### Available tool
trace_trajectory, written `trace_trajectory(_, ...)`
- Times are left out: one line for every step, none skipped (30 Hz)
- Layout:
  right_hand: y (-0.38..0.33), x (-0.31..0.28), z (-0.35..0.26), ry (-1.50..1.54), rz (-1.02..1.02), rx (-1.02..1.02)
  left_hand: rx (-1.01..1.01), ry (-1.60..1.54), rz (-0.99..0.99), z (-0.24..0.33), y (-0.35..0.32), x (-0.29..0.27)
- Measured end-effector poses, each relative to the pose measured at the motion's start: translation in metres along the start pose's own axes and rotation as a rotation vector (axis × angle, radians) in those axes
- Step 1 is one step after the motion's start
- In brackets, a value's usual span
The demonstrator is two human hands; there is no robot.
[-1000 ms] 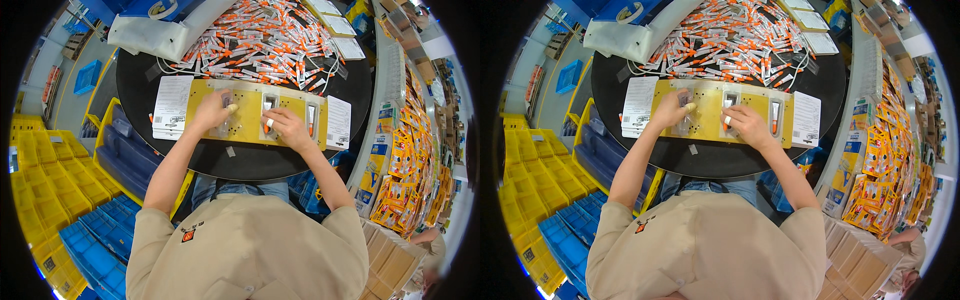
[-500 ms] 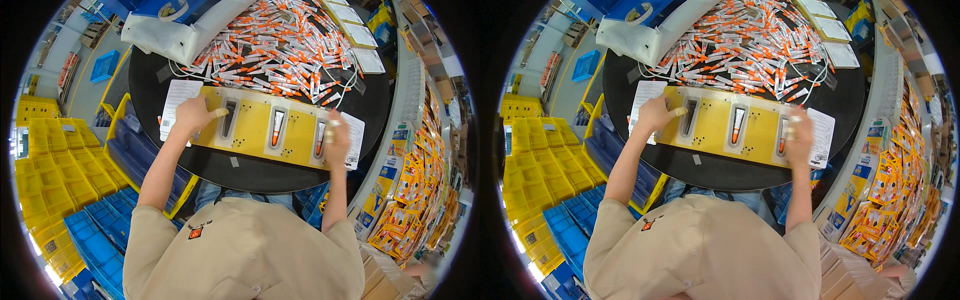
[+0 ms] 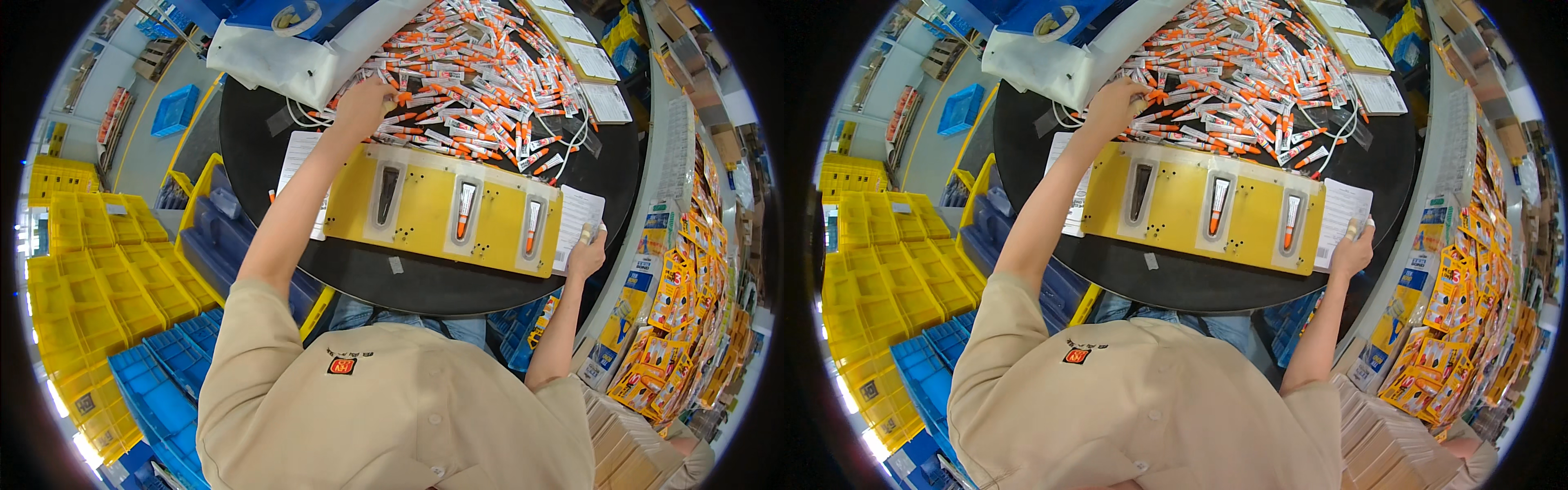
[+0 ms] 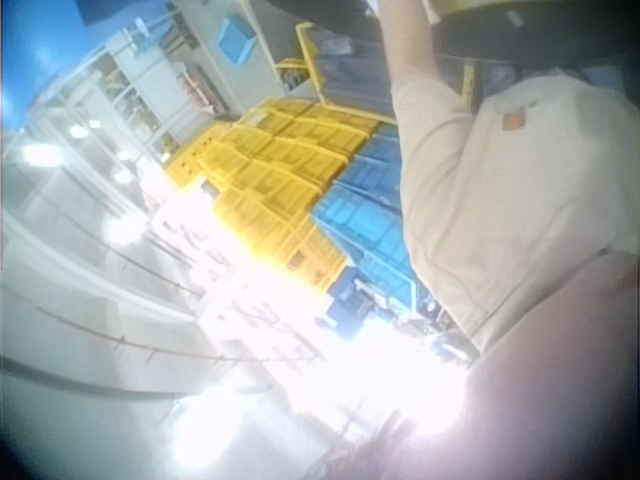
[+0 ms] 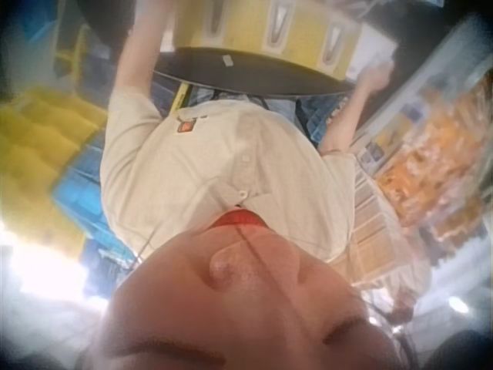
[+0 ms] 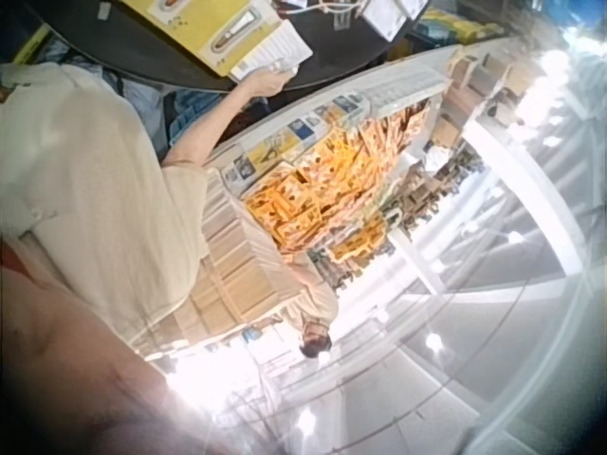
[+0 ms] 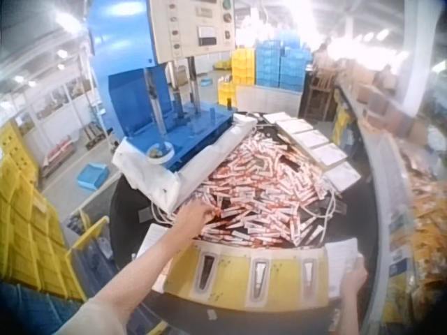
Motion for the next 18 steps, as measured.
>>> trace_trajectory(-0.003,-0.005,-0.004,-0.009,0.056,-0.028,0.070,-0.082,0.034,0.012,-0.020,-0.009)
trace_trajectory(-0.003,-0.004,-0.003,0.024,0.026,-0.003,0.203,-0.165,0.115,0.029,-0.044,-0.021)
trace_trajectory(-0.003,-0.005,-0.002,0.066,0.012,0.011,0.251,-0.072,0.034,0.042,-0.065,-0.019)
trace_trajectory(-0.003,-0.006,-0.001,0.111,0.010,0.020,0.392,0.008,0.031,0.060,-0.086,-0.022)
trace_trajectory(-0.002,-0.009,-0.001,0.103,0.013,0.012,0.467,0.059,-0.056,0.071,-0.100,-0.015)
trace_trajectory(-0.001,-0.011,-0.002,0.098,0.027,-0.006,0.565,0.095,-0.111,0.082,-0.115,-0.008)
trace_trajectory(0.000,-0.010,0.002,0.110,-0.011,0.024,0.643,0.140,-0.194,0.089,-0.128,0.003)
trace_trajectory(0.002,-0.011,-0.001,0.097,-0.001,-0.015,0.670,0.139,-0.180,0.089,-0.137,0.005)
trace_trajectory(0.003,-0.013,0.000,0.050,0.012,-0.019,0.680,0.146,-0.194,0.088,-0.143,0.011)
trace_trajectory(0.004,-0.009,0.002,0.007,-0.023,-0.005,0.693,0.163,-0.203,0.086,-0.148,0.017)
trace_trajectory(0.004,-0.009,0.000,-0.033,0.011,-0.024,0.666,0.144,-0.213,0.082,-0.150,0.022)
trace_trajectory(0.004,-0.006,0.007,0.007,0.015,0.050,0.640,0.125,-0.220,0.079,-0.152,0.027)
trace_trajectory(0.004,0.001,0.013,-0.036,-0.046,0.120,0.645,0.111,-0.229,0.080,-0.154,0.032)
trace_trajectory(0.003,0.003,0.013,-0.083,-0.034,0.150,0.625,0.112,-0.268,0.080,-0.154,0.039)
trace_trajectory(0.001,0.003,0.013,-0.141,-0.021,0.187,0.625,0.065,-0.220,0.083,-0.155,0.038)
trace_trajectory(0.000,-0.002,0.009,-0.180,0.010,0.181,0.634,0.030,-0.192,0.085,-0.156,0.035)
trace_trajectory(-0.004,-0.020,-0.005,-0.206,0.156,0.081,0.635,-0.011,-0.145,0.084,-0.157,0.028)
trace_trajectory(-0.011,-0.032,-0.019,-0.234,0.236,0.027,0.594,-0.022,-0.112,0.077,-0.155,0.020)
Point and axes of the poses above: each hand's wrist, its own y-axis towards the middle knuckle, its own x-axis out of the palm, z = x × y, the point moved 8 cm from there along y, towards the middle knuckle, and after that the axes turned 13 degrees about -z, right-handed, at the moved point
